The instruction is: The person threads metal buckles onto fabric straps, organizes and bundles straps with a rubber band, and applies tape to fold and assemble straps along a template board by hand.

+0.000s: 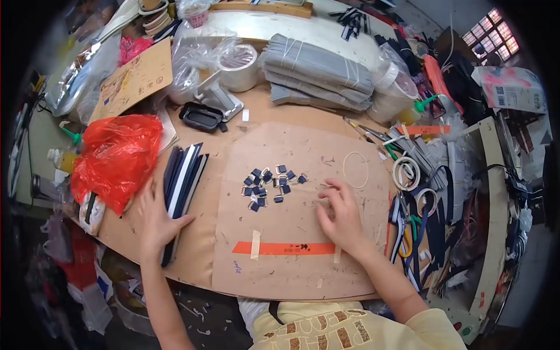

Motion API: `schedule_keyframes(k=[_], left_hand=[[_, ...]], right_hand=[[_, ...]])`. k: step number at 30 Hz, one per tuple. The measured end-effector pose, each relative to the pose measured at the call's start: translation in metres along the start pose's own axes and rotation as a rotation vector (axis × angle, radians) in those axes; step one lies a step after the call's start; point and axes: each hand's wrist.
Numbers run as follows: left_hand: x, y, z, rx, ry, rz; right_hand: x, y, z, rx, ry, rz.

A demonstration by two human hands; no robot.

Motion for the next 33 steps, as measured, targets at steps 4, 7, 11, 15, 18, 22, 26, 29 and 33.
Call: schedule_keyframes(k=[4,7,11,15,18,22,26,29,33], left_hand=[[0.017,-0.011,0.004,0.134,0.143,0.155],[0.011,-0.024,0.005,0.151,0.144,0.264],[0.004,-0.056,0.007,0.127,-0.094,0.383],[0.011,-0.079,0.027,0.137,-0.063,0.221],[0.014,-0.08,0.028,0.077,-0.067,0.19],[0.02,-0.08,0.035,-0.011,-0.076,0.118],[0.007,-0.082,0.041,-0.149,-0.125,0.096],[-0.014,-0.097,0.059,-0.234,-0.344,0.277],[-0.031,-0.112,0.098,0.292,-0.434,0.075]], right_hand=[[0.02,-0.004,-0.012,-0.164,-0.128,-0.073],[0.029,-0.005,-0.017,-0.231,-0.153,-0.098],[0.03,-0.006,-0.018,-0.236,-0.153,-0.09],[0.029,-0.003,-0.021,-0.237,-0.183,-0.113],[0.029,0.0,-0.022,-0.216,-0.163,-0.151],[0.019,0.0,-0.018,-0.196,-0.16,-0.177],[0.016,-0.002,-0.015,-0.24,-0.151,-0.139],[-0.008,-0.014,-0.026,-0.231,0.015,-0.045],[-0.051,-0.038,-0.061,-0.279,0.111,0.026]])
Point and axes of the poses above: each hand's wrist, its own y-axis towards the middle knuckle, its own x-axis out of the palm, z = x × y, and after that the axes turned 1 degree about y, right-handed
